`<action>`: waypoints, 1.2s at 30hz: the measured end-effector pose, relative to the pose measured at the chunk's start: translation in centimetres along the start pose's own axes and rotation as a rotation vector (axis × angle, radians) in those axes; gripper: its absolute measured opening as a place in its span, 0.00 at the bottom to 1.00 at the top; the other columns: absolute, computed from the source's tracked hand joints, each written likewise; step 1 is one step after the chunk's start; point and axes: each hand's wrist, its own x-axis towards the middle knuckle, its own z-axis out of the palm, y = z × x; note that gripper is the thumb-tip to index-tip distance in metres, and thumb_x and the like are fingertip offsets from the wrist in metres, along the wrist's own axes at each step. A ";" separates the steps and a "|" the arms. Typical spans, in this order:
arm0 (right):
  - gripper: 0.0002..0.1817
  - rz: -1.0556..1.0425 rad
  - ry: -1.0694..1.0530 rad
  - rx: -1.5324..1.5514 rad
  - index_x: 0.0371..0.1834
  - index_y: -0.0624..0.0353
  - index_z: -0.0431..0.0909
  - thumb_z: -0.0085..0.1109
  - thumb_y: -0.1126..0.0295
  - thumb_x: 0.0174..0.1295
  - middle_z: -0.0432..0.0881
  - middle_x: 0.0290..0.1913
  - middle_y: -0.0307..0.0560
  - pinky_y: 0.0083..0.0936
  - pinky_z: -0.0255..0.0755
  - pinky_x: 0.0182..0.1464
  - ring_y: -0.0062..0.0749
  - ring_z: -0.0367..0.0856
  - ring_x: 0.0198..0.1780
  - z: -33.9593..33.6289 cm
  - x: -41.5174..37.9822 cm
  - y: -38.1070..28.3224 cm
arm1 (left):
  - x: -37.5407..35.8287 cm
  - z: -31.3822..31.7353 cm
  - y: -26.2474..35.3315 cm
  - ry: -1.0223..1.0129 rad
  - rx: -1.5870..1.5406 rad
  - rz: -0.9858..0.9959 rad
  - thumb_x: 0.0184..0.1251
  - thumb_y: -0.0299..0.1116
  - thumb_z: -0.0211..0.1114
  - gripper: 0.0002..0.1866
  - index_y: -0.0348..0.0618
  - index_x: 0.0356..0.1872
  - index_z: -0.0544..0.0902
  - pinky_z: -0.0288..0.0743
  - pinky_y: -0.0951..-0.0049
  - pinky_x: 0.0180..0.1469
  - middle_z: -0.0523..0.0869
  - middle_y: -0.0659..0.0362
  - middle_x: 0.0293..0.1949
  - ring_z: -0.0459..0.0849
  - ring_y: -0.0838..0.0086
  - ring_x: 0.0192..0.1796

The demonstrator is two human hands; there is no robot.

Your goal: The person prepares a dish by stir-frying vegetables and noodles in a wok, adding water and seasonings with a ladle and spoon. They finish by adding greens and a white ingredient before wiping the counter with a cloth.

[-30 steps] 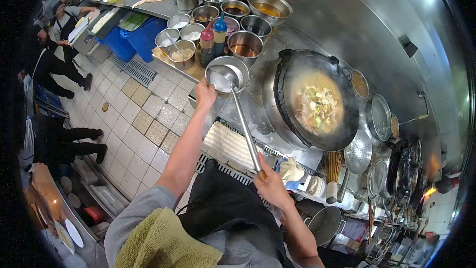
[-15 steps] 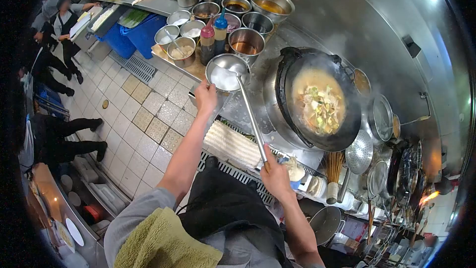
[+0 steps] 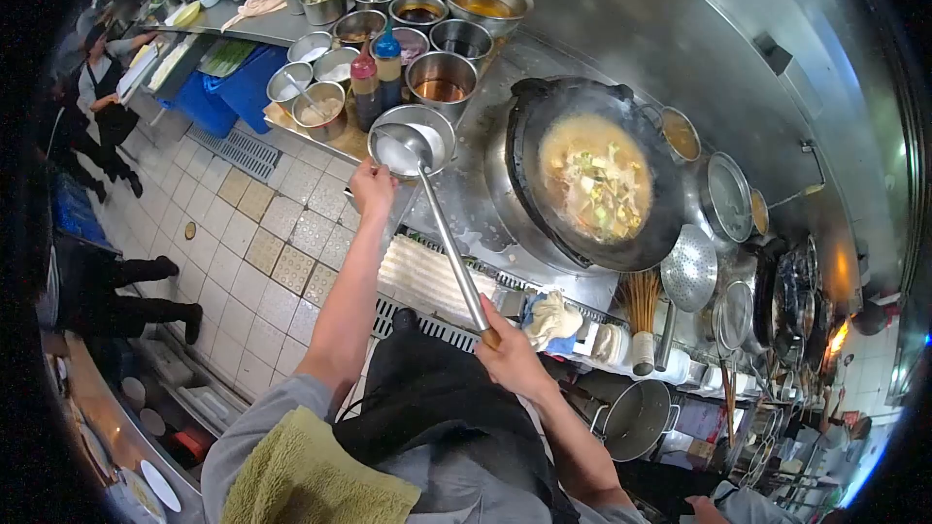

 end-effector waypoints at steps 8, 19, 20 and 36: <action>0.43 0.014 0.026 0.145 0.79 0.46 0.52 0.55 0.85 0.61 0.69 0.26 0.34 0.16 0.63 0.19 0.14 0.66 0.18 -1.5 -2.7 -2.6 | -0.4 -0.7 -0.8 0.000 -0.067 0.019 0.65 0.25 0.60 0.22 0.32 0.61 0.76 0.76 0.68 0.30 0.85 0.52 0.26 0.84 0.70 0.25; 0.42 -0.056 0.080 0.071 0.79 0.50 0.50 0.55 0.82 0.62 0.72 0.25 0.36 0.18 0.63 0.18 0.16 0.67 0.16 -1.0 2.5 -0.6 | -2.0 0.2 -1.2 -0.062 -0.070 0.075 0.66 0.26 0.61 0.28 0.34 0.68 0.68 0.73 0.75 0.25 0.85 0.56 0.28 0.80 0.78 0.24; 0.42 -0.047 0.048 0.143 0.79 0.50 0.50 0.54 0.82 0.62 0.72 0.25 0.36 0.18 0.62 0.17 0.17 0.67 0.16 -0.8 2.6 -0.2 | -2.0 0.2 -1.1 -0.059 -0.067 0.073 0.66 0.26 0.61 0.28 0.34 0.68 0.68 0.73 0.75 0.25 0.85 0.56 0.28 0.80 0.78 0.24; 0.43 0.073 -0.097 0.695 0.79 0.49 0.50 0.52 0.85 0.59 0.71 0.24 0.40 0.16 0.57 0.16 0.19 0.64 0.14 -2.2 -1.2 -4.5 | -6.0 -2.4 -1.5 -0.134 0.093 0.201 0.65 0.30 0.64 0.34 0.35 0.71 0.64 0.75 0.73 0.37 0.83 0.53 0.37 0.80 0.74 0.33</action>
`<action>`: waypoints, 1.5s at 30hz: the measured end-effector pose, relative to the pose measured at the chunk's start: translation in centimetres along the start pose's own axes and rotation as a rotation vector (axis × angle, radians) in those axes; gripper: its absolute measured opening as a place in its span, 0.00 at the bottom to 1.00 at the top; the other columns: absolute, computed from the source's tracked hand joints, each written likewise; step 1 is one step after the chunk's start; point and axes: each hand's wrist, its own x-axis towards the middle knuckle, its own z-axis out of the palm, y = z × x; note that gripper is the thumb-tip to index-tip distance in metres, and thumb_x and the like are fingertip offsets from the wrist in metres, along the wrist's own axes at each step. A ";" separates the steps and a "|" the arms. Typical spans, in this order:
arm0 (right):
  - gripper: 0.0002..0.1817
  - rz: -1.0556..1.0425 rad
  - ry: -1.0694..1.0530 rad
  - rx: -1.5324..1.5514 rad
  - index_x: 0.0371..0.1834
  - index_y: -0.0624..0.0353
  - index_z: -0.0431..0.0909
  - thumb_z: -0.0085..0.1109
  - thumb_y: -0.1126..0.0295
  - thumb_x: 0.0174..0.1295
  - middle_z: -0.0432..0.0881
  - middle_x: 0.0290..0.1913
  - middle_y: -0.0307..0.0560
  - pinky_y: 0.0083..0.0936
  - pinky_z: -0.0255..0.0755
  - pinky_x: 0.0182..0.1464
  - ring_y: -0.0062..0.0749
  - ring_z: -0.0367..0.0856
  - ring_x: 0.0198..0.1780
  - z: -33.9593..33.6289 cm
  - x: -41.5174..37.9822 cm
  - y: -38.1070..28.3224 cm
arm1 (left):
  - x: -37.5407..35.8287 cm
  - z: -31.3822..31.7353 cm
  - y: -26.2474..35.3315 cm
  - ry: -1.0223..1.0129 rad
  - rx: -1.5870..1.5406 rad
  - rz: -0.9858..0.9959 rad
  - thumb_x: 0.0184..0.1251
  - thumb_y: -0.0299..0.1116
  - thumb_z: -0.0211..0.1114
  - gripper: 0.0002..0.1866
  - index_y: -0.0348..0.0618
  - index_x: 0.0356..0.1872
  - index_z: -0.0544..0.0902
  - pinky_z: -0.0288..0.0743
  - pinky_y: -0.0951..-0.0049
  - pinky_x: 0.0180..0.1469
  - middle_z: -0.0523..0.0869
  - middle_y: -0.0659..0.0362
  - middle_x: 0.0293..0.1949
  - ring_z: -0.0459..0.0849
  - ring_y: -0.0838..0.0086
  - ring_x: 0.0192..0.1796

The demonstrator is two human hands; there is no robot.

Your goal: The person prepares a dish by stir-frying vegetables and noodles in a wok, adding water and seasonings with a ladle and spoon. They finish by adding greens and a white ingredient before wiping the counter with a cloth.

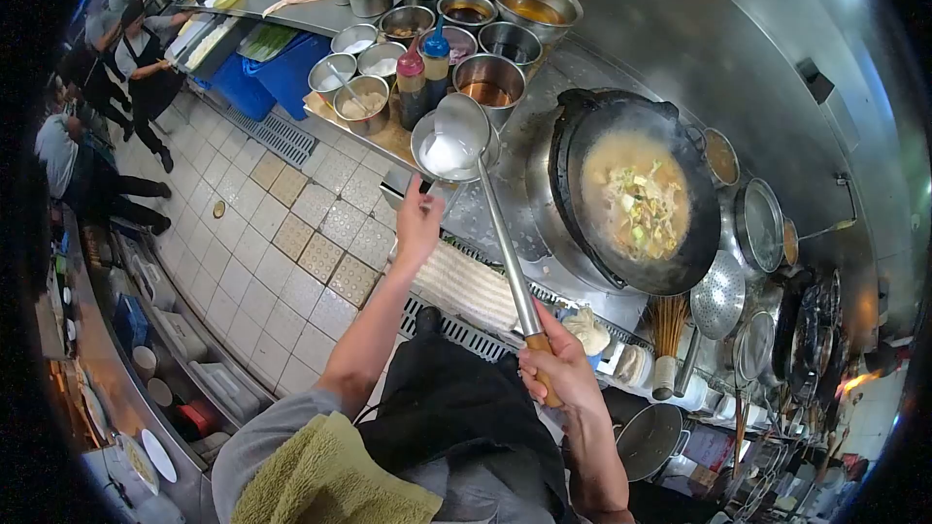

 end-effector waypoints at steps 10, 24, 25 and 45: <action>0.44 -0.070 0.057 -0.372 0.80 0.50 0.49 0.53 0.86 0.60 0.73 0.26 0.37 0.16 0.62 0.18 0.16 0.67 0.16 -0.6 0.2 -0.3 | -12.8 -0.9 0.8 -0.484 0.627 0.386 0.59 0.40 0.68 0.38 0.37 0.69 0.66 0.48 0.41 0.72 0.59 0.37 0.71 0.53 0.41 0.74; 0.43 -0.127 0.053 -0.330 0.80 0.53 0.47 0.54 0.84 0.61 0.71 0.24 0.36 0.17 0.61 0.17 0.17 0.67 0.15 -3.2 0.5 2.2 | -14.5 0.6 -0.1 -0.566 0.770 0.380 0.58 0.65 0.62 0.51 0.39 0.75 0.57 0.34 0.37 0.74 0.46 0.35 0.76 0.40 0.38 0.77; 0.43 -0.156 0.021 -0.277 0.80 0.53 0.46 0.54 0.83 0.62 0.71 0.24 0.35 0.17 0.60 0.17 0.17 0.67 0.16 -3.6 0.3 2.5 | -14.3 0.8 -0.2 -0.554 0.801 0.358 0.57 0.67 0.61 0.53 0.39 0.75 0.56 0.33 0.38 0.74 0.45 0.35 0.76 0.39 0.38 0.78; 0.33 -0.165 0.460 0.105 0.75 0.56 0.57 0.53 0.79 0.66 0.65 0.18 0.35 0.15 0.60 0.16 0.17 0.63 0.13 -15.3 -17.5 4.5 | -14.7 2.0 1.8 -0.672 0.987 0.205 0.54 0.70 0.62 0.58 0.45 0.78 0.47 0.23 0.20 0.64 0.36 0.38 0.77 0.28 0.41 0.78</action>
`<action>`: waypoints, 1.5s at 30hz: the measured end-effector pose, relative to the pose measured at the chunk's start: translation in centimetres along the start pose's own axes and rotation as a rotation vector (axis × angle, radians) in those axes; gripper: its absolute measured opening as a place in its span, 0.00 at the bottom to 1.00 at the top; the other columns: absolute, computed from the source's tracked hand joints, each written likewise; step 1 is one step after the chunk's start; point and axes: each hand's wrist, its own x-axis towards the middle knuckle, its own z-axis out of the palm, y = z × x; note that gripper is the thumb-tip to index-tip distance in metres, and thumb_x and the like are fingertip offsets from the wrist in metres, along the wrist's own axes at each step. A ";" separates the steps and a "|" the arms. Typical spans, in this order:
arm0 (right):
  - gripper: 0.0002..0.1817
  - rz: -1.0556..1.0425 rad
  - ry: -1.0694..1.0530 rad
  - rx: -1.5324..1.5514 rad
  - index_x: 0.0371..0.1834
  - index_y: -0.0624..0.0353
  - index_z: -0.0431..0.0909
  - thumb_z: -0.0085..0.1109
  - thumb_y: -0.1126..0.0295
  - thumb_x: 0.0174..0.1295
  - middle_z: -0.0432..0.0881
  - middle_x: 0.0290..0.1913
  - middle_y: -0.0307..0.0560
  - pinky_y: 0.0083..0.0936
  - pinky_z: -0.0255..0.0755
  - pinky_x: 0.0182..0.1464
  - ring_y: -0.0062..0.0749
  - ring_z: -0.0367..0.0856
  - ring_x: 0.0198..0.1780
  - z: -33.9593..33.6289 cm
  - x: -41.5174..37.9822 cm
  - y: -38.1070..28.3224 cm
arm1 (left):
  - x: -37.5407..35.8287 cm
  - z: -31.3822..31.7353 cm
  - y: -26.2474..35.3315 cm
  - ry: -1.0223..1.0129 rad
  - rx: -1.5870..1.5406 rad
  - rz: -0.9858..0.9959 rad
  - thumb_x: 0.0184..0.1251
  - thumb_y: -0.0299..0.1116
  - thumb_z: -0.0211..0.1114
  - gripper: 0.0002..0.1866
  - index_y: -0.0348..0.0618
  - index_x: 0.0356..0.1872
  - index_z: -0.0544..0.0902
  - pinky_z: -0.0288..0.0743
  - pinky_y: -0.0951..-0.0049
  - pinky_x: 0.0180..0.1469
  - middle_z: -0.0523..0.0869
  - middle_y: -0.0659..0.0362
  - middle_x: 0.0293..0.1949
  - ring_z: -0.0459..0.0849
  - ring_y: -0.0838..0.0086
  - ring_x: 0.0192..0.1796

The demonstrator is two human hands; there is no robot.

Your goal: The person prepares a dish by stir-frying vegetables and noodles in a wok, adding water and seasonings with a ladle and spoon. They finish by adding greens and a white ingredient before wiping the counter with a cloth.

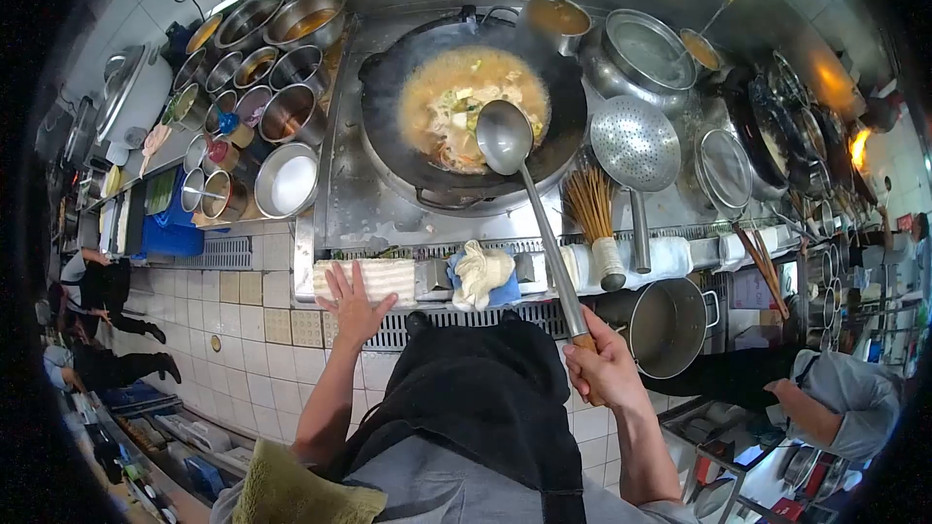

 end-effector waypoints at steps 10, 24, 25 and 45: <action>0.29 0.039 -0.094 0.222 0.71 0.54 0.61 0.54 0.77 0.66 0.68 0.21 0.37 0.17 0.61 0.13 0.18 0.65 0.13 0.8 2.9 0.2 | 0.2 0.3 0.0 -0.005 0.022 -0.011 0.54 0.70 0.63 0.59 0.44 0.77 0.48 0.25 0.19 0.63 0.36 0.37 0.77 0.30 0.40 0.78; 0.12 0.003 -0.117 0.444 0.51 0.56 0.66 0.54 0.75 0.67 0.68 0.23 0.40 0.20 0.60 0.10 0.21 0.65 0.13 2.0 10.0 -2.4 | 0.1 0.4 -0.1 0.009 -0.014 -0.001 0.54 0.70 0.62 0.58 0.44 0.78 0.48 0.24 0.19 0.63 0.35 0.37 0.77 0.29 0.41 0.78; 0.13 -0.007 -0.124 0.408 0.52 0.56 0.66 0.54 0.76 0.66 0.68 0.24 0.40 0.20 0.60 0.10 0.20 0.65 0.14 1.9 10.3 -2.8 | 0.1 0.4 -0.1 0.010 -0.017 0.001 0.54 0.70 0.62 0.58 0.44 0.78 0.48 0.24 0.19 0.63 0.35 0.38 0.77 0.29 0.41 0.78; 0.33 0.116 -0.316 0.353 0.74 0.52 0.58 0.52 0.80 0.64 0.66 0.22 0.40 0.18 0.58 0.10 0.20 0.62 0.12 3.7 4.3 -2.5 | 0.1 0.9 -0.5 0.044 -0.018 0.011 0.54 0.70 0.62 0.58 0.46 0.78 0.47 0.20 0.20 0.64 0.34 0.37 0.77 0.28 0.40 0.78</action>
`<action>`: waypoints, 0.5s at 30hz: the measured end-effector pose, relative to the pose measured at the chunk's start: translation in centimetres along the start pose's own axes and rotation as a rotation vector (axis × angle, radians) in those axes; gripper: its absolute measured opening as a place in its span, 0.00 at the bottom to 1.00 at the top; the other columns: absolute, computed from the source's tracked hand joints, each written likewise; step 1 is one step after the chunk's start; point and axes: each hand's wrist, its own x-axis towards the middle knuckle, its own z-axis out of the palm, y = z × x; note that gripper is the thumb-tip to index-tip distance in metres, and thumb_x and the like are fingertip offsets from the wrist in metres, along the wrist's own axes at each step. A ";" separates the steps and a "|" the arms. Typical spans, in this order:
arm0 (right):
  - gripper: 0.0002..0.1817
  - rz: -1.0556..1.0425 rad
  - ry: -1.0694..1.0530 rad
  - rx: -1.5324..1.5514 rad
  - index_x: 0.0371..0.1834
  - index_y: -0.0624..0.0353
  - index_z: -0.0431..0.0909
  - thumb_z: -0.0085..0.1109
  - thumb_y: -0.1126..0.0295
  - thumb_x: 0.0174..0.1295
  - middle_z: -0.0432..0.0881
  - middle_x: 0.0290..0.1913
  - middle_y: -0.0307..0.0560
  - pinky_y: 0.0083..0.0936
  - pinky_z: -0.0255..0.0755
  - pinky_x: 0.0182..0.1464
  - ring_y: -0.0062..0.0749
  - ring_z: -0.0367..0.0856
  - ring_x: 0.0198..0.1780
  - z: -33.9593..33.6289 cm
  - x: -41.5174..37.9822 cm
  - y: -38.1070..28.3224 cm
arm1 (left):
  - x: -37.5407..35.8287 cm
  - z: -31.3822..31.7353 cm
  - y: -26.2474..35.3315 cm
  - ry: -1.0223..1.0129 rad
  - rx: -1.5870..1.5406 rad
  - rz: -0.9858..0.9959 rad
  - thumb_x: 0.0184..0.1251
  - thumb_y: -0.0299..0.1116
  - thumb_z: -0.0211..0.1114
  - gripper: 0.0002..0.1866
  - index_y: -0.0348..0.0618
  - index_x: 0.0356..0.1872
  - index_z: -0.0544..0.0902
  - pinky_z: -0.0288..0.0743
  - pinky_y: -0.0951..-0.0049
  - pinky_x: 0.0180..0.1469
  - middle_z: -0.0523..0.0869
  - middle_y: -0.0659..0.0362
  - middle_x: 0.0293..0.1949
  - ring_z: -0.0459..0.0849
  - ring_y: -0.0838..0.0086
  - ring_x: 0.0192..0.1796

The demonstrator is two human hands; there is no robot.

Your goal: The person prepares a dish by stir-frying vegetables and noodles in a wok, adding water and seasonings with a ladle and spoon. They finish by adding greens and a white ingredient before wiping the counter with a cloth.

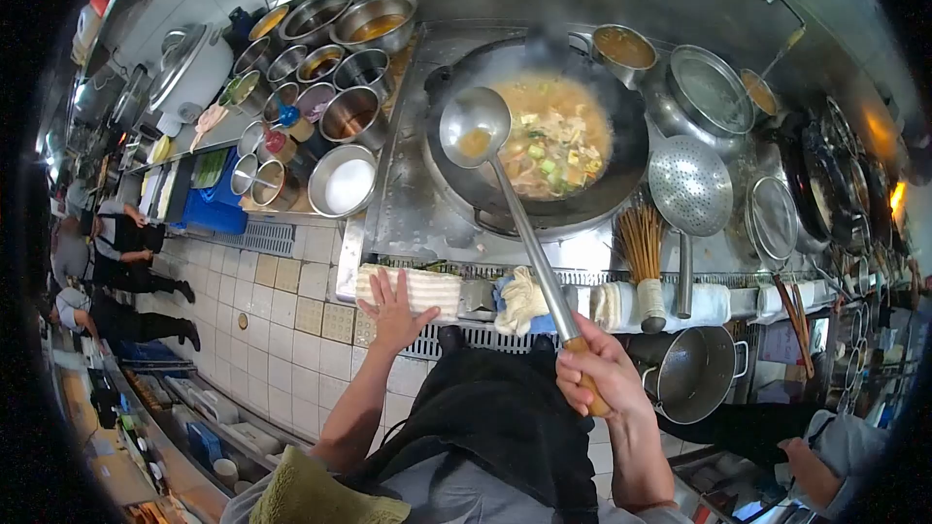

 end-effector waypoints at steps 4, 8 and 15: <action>0.38 0.019 -0.042 -0.125 0.77 0.57 0.53 0.55 0.81 0.63 0.68 0.19 0.38 0.16 0.60 0.15 0.19 0.65 0.13 1.6 -0.4 -0.4 | 0.0 0.3 -0.2 0.012 -0.010 0.008 0.55 0.70 0.62 0.58 0.46 0.78 0.47 0.21 0.21 0.64 0.35 0.37 0.77 0.29 0.40 0.78; 0.40 -0.016 -0.061 -0.397 0.78 0.56 0.50 0.58 0.78 0.64 0.69 0.19 0.36 0.16 0.61 0.16 0.17 0.66 0.14 1.0 0.2 0.1 | -0.1 0.2 -0.1 0.001 0.005 0.016 0.55 0.69 0.63 0.58 0.46 0.78 0.47 0.22 0.20 0.64 0.35 0.37 0.77 0.29 0.40 0.78; 0.35 -0.202 0.153 -0.194 0.75 0.59 0.56 0.55 0.80 0.63 0.70 0.19 0.37 0.17 0.60 0.14 0.18 0.66 0.14 -0.6 1.5 -0.3 | -0.1 -0.2 0.3 0.000 -0.003 -0.003 0.53 0.73 0.60 0.60 0.43 0.77 0.48 0.21 0.22 0.65 0.35 0.38 0.77 0.28 0.42 0.78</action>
